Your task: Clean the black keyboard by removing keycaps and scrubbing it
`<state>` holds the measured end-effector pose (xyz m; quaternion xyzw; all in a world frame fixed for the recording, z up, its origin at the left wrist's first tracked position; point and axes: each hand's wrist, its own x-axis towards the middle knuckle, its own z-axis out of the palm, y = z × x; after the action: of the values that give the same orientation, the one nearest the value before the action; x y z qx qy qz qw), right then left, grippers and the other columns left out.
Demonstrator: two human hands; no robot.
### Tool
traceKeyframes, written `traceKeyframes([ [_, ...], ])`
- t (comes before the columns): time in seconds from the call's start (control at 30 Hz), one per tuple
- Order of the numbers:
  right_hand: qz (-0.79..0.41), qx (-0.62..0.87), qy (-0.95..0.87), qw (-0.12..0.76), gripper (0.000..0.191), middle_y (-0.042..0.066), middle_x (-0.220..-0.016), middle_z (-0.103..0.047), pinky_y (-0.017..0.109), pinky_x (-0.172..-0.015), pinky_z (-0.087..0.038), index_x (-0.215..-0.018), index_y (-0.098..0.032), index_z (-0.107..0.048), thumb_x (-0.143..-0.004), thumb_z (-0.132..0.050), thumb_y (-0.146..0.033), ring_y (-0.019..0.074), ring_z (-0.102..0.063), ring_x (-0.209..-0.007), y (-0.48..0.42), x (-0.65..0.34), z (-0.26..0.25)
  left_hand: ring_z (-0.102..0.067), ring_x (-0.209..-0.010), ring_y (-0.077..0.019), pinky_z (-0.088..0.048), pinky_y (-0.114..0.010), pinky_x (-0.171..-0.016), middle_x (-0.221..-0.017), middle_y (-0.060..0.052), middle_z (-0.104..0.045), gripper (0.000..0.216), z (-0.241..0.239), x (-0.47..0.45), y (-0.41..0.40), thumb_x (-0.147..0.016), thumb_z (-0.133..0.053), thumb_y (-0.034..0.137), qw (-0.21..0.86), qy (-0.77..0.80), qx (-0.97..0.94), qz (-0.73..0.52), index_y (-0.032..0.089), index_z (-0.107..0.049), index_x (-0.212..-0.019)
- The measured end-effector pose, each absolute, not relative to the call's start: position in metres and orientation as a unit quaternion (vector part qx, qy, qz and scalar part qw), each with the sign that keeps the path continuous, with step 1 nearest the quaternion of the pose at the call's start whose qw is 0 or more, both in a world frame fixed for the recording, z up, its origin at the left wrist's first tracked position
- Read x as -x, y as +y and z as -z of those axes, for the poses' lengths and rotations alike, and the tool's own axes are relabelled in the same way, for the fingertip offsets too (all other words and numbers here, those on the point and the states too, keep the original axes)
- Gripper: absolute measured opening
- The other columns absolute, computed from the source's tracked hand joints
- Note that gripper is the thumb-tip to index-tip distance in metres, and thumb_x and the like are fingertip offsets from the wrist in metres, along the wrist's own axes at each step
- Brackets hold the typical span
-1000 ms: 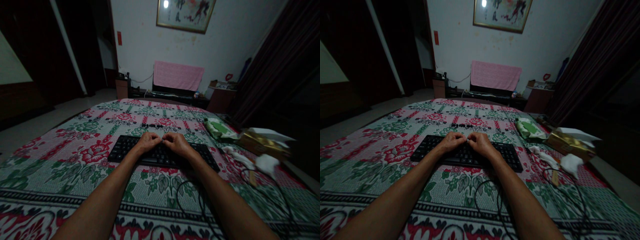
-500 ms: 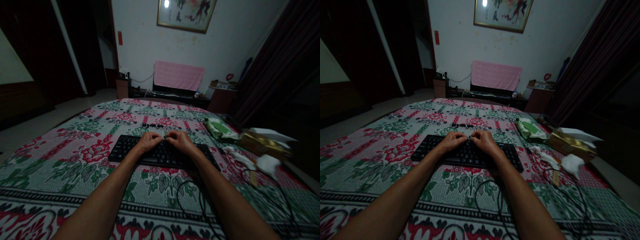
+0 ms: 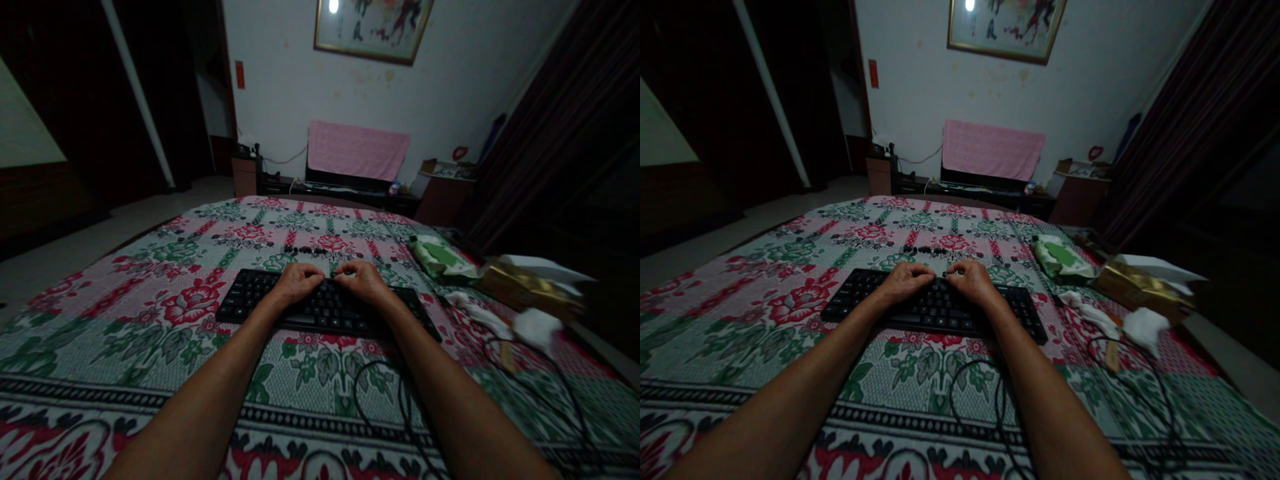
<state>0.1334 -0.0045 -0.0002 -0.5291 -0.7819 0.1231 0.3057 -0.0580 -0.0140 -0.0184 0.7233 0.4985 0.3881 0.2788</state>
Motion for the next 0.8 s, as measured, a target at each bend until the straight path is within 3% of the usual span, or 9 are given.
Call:
traceKeyframes([
  [0.23, -0.147, 0.536, -0.786, 0.27, 0.014, 0.004, -0.082, -0.067, 0.024, -0.071, -0.043, -0.079, -0.017, -0.07, -0.067, -0.066, -0.023, 0.0152, -0.059, -0.077, -0.0012, -0.1301, 0.0057, -0.062, -0.072, -0.0152, -0.047, -0.024, -0.069, -0.077, -0.002, -0.071, 0.026, 0.0187, 0.0576, -0.0145, -0.072, -0.053, 0.03, 0.264, 0.499, -0.733, -0.38, 0.016, -0.072, -0.081],
  [0.53, -0.198, 0.55, -0.77, 0.255, 0.014, 0.0, -0.072, -0.068, 0.021, -0.061, -0.042, -0.078, -0.017, -0.07, -0.067, -0.063, -0.022, 0.0123, -0.058, -0.066, -0.001, -0.1292, 0.0071, -0.059, -0.093, -0.0154, -0.045, -0.027, -0.088, -0.097, -0.002, -0.068, 0.031, 0.0205, 0.0564, -0.015, -0.077, -0.047, 0.017, 0.113, 0.45, -0.829, -0.312, 0.023, -0.07, -0.098],
  [0.8, -0.231, 0.568, -0.749, 0.25, 0.014, -0.001, -0.068, -0.067, 0.019, -0.056, -0.039, -0.076, -0.016, -0.07, -0.065, -0.063, -0.022, 0.0111, -0.056, -0.062, -0.0014, -0.1287, 0.0054, -0.056, -0.099, -0.0191, -0.044, -0.033, -0.091, -0.108, -0.003, -0.063, 0.038, 0.0227, 0.0547, -0.0166, -0.079, -0.045, 0.019, 0.052, 0.461, -0.852, -0.245, 0.028, -0.065, -0.11],
])
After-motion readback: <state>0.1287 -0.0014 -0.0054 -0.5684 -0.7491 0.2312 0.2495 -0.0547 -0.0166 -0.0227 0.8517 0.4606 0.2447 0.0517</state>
